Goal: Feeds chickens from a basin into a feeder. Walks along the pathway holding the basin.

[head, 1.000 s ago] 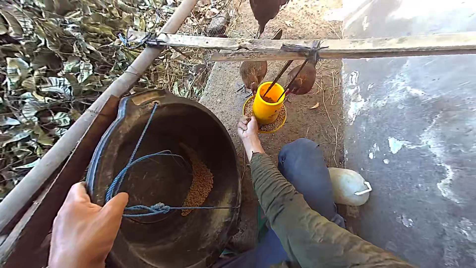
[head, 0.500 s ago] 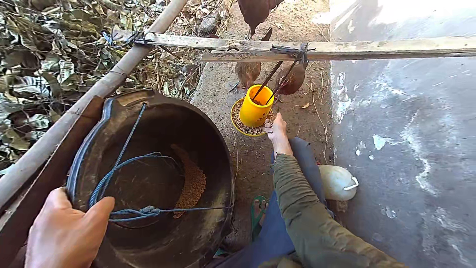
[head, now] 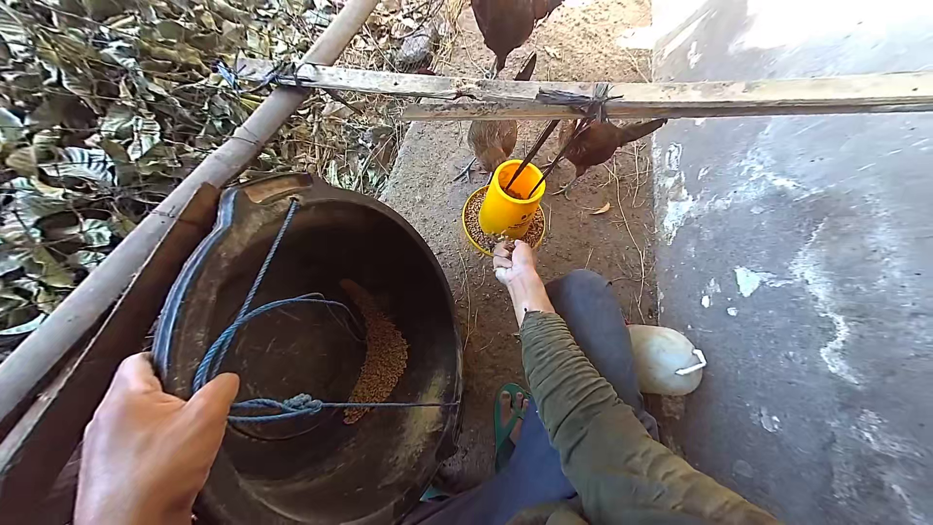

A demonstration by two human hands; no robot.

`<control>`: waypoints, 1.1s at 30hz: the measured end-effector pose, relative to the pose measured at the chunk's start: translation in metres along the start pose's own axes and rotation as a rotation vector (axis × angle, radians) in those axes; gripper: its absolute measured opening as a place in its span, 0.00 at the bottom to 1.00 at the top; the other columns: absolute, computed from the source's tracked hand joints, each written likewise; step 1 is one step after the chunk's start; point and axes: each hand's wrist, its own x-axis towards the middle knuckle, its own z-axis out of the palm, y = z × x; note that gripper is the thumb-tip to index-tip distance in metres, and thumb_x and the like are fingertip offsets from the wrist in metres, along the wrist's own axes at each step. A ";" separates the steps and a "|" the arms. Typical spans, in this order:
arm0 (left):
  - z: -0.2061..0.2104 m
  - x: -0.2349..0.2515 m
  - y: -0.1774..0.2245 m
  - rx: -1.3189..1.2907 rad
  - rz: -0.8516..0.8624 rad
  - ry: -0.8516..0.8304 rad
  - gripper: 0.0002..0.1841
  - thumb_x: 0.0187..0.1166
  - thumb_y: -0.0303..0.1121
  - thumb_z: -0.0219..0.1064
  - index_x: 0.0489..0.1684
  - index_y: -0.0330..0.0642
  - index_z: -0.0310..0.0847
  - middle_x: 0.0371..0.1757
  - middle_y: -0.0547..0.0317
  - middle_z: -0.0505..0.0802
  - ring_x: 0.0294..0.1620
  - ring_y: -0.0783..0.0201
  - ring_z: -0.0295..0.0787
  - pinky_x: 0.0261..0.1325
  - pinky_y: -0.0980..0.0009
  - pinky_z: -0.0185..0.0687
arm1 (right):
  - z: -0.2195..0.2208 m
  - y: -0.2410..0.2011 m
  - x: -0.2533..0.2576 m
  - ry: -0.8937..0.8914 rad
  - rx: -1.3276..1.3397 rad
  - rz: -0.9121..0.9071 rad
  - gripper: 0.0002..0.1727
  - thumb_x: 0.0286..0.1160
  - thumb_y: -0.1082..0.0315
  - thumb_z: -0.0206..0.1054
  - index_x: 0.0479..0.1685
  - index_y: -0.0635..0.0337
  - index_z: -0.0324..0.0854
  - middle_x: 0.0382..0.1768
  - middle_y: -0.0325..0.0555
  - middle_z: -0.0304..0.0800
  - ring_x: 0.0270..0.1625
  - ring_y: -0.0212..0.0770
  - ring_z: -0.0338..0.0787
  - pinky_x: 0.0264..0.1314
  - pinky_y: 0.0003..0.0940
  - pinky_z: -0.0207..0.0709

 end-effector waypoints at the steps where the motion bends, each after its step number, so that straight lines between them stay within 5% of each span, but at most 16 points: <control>1: 0.000 -0.001 0.001 -0.004 0.000 -0.001 0.29 0.57 0.37 0.68 0.63 0.39 0.74 0.48 0.37 0.87 0.49 0.40 0.85 0.42 0.34 0.74 | -0.003 -0.005 0.000 -0.026 -0.019 -0.045 0.20 0.95 0.56 0.37 0.32 0.52 0.63 0.11 0.32 0.57 0.05 0.24 0.52 0.06 0.16 0.46; 9: 0.000 -0.001 0.001 -0.002 0.005 0.003 0.28 0.59 0.37 0.68 0.63 0.38 0.74 0.48 0.36 0.88 0.50 0.37 0.85 0.42 0.31 0.73 | 0.028 -0.090 -0.006 -0.227 -0.033 -0.614 0.23 0.97 0.49 0.34 0.33 0.45 0.66 0.12 0.26 0.60 0.09 0.22 0.57 0.12 0.16 0.53; 12: 0.000 -0.001 0.001 0.006 0.007 0.001 0.27 0.60 0.37 0.69 0.61 0.38 0.74 0.47 0.35 0.87 0.49 0.35 0.84 0.42 0.30 0.72 | 0.051 -0.102 -0.027 -0.368 -0.298 -0.777 0.23 0.97 0.46 0.32 0.40 0.45 0.67 0.19 0.28 0.63 0.14 0.24 0.61 0.17 0.18 0.59; 16: 0.001 0.001 0.000 0.010 0.003 0.001 0.25 0.59 0.37 0.69 0.59 0.39 0.74 0.44 0.35 0.87 0.46 0.35 0.84 0.39 0.30 0.72 | 0.054 -0.093 -0.037 -0.534 -0.648 -0.831 0.28 0.97 0.48 0.30 0.62 0.53 0.73 0.44 0.40 0.88 0.44 0.34 0.90 0.50 0.32 0.85; 20: 0.001 0.001 0.002 -0.007 -0.021 0.004 0.22 0.64 0.35 0.69 0.58 0.38 0.75 0.43 0.35 0.86 0.45 0.35 0.84 0.39 0.30 0.72 | 0.052 -0.085 0.017 -0.651 -0.686 -0.962 0.30 0.93 0.58 0.31 0.57 0.66 0.79 0.65 0.54 0.88 0.67 0.46 0.88 0.65 0.45 0.84; 24: 0.001 -0.001 0.010 -0.005 -0.046 0.001 0.20 0.68 0.33 0.71 0.57 0.38 0.75 0.42 0.35 0.86 0.46 0.35 0.84 0.41 0.30 0.73 | 0.045 -0.089 0.017 -0.369 -0.841 -1.121 0.27 0.96 0.54 0.39 0.63 0.66 0.78 0.49 0.48 0.87 0.46 0.36 0.87 0.53 0.38 0.84; 27: -0.001 -0.005 0.020 0.005 -0.089 -0.001 0.22 0.70 0.30 0.73 0.62 0.38 0.75 0.44 0.33 0.88 0.47 0.31 0.86 0.43 0.27 0.75 | 0.036 -0.087 0.002 -0.226 -0.557 -1.024 0.18 0.95 0.59 0.42 0.56 0.60 0.75 0.32 0.37 0.78 0.27 0.31 0.77 0.32 0.30 0.78; 30: -0.001 -0.006 0.019 -0.022 -0.079 0.004 0.20 0.70 0.30 0.71 0.60 0.38 0.75 0.40 0.34 0.88 0.39 0.33 0.86 0.35 0.31 0.77 | 0.012 -0.044 -0.046 -0.378 -0.348 -1.028 0.24 0.96 0.59 0.32 0.32 0.51 0.72 0.14 0.26 0.70 0.13 0.25 0.67 0.17 0.22 0.67; 32: -0.003 -0.002 0.021 -0.018 -0.078 -0.031 0.20 0.70 0.30 0.71 0.60 0.38 0.76 0.41 0.35 0.88 0.43 0.34 0.87 0.39 0.31 0.78 | -0.014 0.011 -0.072 -0.600 -0.662 -1.117 0.25 0.93 0.64 0.34 0.31 0.54 0.75 0.16 0.27 0.76 0.16 0.24 0.74 0.23 0.22 0.74; 33: -0.005 0.001 0.023 -0.013 -0.070 -0.041 0.19 0.70 0.30 0.71 0.58 0.38 0.76 0.41 0.36 0.88 0.45 0.35 0.87 0.42 0.31 0.77 | -0.026 0.042 -0.077 -0.704 -0.974 -1.142 0.20 0.90 0.69 0.40 0.38 0.63 0.79 0.25 0.38 0.83 0.25 0.31 0.83 0.33 0.27 0.81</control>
